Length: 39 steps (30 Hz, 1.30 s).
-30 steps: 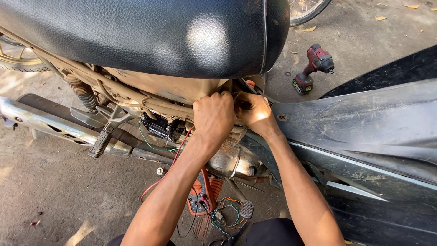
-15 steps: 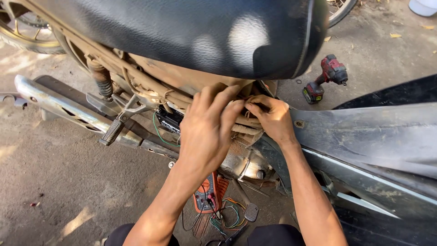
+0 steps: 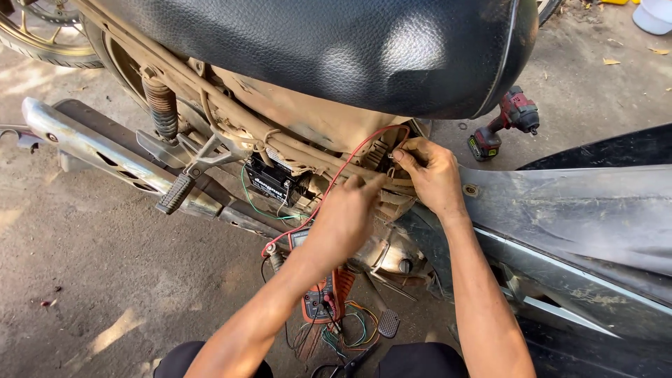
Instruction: Testing and repairing the electrical system of a motorcycle using a multimeter and inspecting wiring.
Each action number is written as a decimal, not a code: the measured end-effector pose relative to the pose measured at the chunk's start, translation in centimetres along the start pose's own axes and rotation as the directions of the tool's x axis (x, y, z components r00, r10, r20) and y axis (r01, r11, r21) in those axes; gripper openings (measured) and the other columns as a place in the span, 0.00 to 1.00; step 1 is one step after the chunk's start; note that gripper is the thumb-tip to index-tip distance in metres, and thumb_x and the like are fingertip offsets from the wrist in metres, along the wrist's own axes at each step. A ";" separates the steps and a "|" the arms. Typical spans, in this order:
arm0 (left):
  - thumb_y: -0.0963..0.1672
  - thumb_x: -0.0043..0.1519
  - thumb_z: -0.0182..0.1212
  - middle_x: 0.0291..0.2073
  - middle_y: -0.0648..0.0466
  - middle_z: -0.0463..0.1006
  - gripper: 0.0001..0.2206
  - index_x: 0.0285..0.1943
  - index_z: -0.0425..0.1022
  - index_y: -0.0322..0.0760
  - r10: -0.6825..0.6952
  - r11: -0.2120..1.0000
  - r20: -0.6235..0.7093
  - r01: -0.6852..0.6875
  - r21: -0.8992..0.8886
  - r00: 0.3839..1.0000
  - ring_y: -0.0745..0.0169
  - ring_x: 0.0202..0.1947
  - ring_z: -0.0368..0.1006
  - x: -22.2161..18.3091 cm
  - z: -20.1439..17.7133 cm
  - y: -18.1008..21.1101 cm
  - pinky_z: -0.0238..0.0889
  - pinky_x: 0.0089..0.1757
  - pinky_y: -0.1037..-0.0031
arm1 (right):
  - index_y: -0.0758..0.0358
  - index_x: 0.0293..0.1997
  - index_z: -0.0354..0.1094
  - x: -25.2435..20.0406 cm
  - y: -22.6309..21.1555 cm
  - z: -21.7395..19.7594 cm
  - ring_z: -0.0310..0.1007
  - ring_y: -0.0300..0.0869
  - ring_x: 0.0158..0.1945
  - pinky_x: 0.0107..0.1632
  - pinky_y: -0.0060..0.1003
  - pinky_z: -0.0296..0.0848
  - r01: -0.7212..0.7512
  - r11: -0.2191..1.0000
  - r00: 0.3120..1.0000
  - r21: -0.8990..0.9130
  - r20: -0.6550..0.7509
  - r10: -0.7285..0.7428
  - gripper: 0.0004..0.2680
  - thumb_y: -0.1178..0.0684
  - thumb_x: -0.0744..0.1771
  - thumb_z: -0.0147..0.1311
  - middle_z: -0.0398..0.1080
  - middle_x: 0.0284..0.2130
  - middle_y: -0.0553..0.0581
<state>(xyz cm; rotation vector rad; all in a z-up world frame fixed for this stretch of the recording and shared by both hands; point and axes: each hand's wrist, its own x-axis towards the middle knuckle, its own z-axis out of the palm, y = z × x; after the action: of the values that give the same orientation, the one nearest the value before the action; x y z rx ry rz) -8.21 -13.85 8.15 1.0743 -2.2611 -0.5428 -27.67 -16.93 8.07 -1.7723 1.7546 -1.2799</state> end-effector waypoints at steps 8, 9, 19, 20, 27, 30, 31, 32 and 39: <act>0.37 0.60 0.58 0.40 0.33 0.82 0.10 0.48 0.79 0.22 -0.165 0.069 0.105 0.118 -0.991 0.981 0.45 0.38 0.82 -2.3 -6.9 2.6 0.81 0.37 0.60 | 0.64 0.42 0.77 0.1 0.2 -0.5 0.80 0.60 0.40 0.39 0.51 0.76 0.048 0.999 0.999 -0.010 -0.023 -0.048 0.07 0.51 0.68 0.65 0.77 0.29 0.66; 0.35 0.59 0.52 0.44 0.25 0.80 0.13 0.50 0.77 0.17 -0.157 -0.182 0.134 0.105 -0.978 0.978 0.36 0.43 0.82 -3.2 -7.9 2.4 0.80 0.42 0.55 | 0.63 0.42 0.78 0.1 0.4 -0.4 0.80 0.58 0.41 0.40 0.51 0.76 0.059 0.998 0.998 -0.036 -0.023 -0.060 0.06 0.52 0.67 0.66 0.78 0.30 0.65; 0.32 0.54 0.68 0.41 0.34 0.78 0.23 0.59 0.70 0.13 -0.072 0.041 -0.081 -0.078 -0.996 0.994 0.38 0.40 0.82 -5.1 -7.4 -0.2 0.82 0.34 0.59 | 0.62 0.43 0.75 0.1 2.8 0.2 0.76 0.52 0.34 0.39 0.49 0.72 0.132 0.991 0.991 -0.016 0.021 -0.132 0.02 0.57 0.72 0.60 0.73 0.24 0.64; 0.35 0.58 0.66 0.42 0.33 0.79 0.19 0.58 0.73 0.15 -0.050 0.178 -0.109 -0.098 -0.979 0.993 0.39 0.40 0.82 -4.9 -7.7 0.4 0.83 0.34 0.58 | 0.62 0.43 0.75 0.0 2.5 0.1 0.77 0.53 0.35 0.38 0.49 0.72 0.144 0.989 0.990 -0.036 0.016 -0.143 0.02 0.56 0.72 0.59 0.73 0.24 0.63; 0.45 0.61 0.67 0.39 0.42 0.78 0.12 0.49 0.79 0.34 0.160 0.797 -0.266 -0.283 -0.534 0.951 0.35 0.40 0.81 -1.9 -3.1 0.8 0.76 0.35 0.55 | 0.60 0.43 0.73 -0.5 0.9 0.1 0.80 0.56 0.39 0.40 0.49 0.74 0.140 0.987 0.989 -0.073 -0.034 -0.143 0.04 0.53 0.72 0.59 0.77 0.29 0.62; 0.42 0.60 0.66 0.41 0.43 0.80 0.11 0.50 0.79 0.35 0.216 0.875 -0.277 -0.312 -0.370 0.936 0.35 0.41 0.81 0.3 0.1 0.4 0.77 0.38 0.56 | 0.65 0.43 0.73 -0.1 1.2 0.5 0.79 0.63 0.40 0.38 0.54 0.73 0.117 0.992 0.991 -0.049 -0.067 -0.120 0.05 0.55 0.70 0.59 0.76 0.30 0.68; 0.42 0.60 0.66 0.41 0.43 0.80 0.11 0.50 0.79 0.35 0.230 0.867 -0.273 -0.324 -0.379 0.934 0.35 0.41 0.81 1.2 0.8 -0.2 0.77 0.38 0.56 | 0.65 0.43 0.73 0.1 1.4 0.3 0.79 0.63 0.40 0.38 0.54 0.73 0.110 0.992 0.990 -0.060 -0.081 -0.115 0.05 0.55 0.70 0.59 0.76 0.30 0.68; 0.43 0.58 0.66 0.38 0.45 0.80 0.12 0.49 0.75 0.38 0.182 0.895 -0.250 -0.265 -0.358 0.951 0.36 0.40 0.81 2.1 1.4 -0.9 0.75 0.37 0.54 | 0.64 0.43 0.73 0.1 1.6 0.4 0.79 0.63 0.39 0.38 0.53 0.74 0.103 0.994 0.991 -0.046 -0.081 -0.107 0.04 0.54 0.70 0.59 0.76 0.29 0.67; 0.45 0.59 0.68 0.33 0.50 0.85 0.08 0.45 0.80 0.44 -0.069 0.989 -0.231 0.035 -0.146 0.971 0.39 0.36 0.82 5.5 0.0 -0.5 0.76 0.39 0.55 | 0.61 0.40 0.72 0.0 2.1 0.5 0.79 0.61 0.35 0.37 0.52 0.74 0.083 0.997 0.993 -0.001 -0.085 -0.083 0.03 0.55 0.70 0.58 0.76 0.24 0.60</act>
<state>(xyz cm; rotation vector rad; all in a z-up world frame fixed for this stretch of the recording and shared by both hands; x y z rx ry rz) -10.78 -18.53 9.60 1.0690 -1.9643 -0.5569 -28.60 -17.43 6.21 -1.8317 1.7396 -1.4098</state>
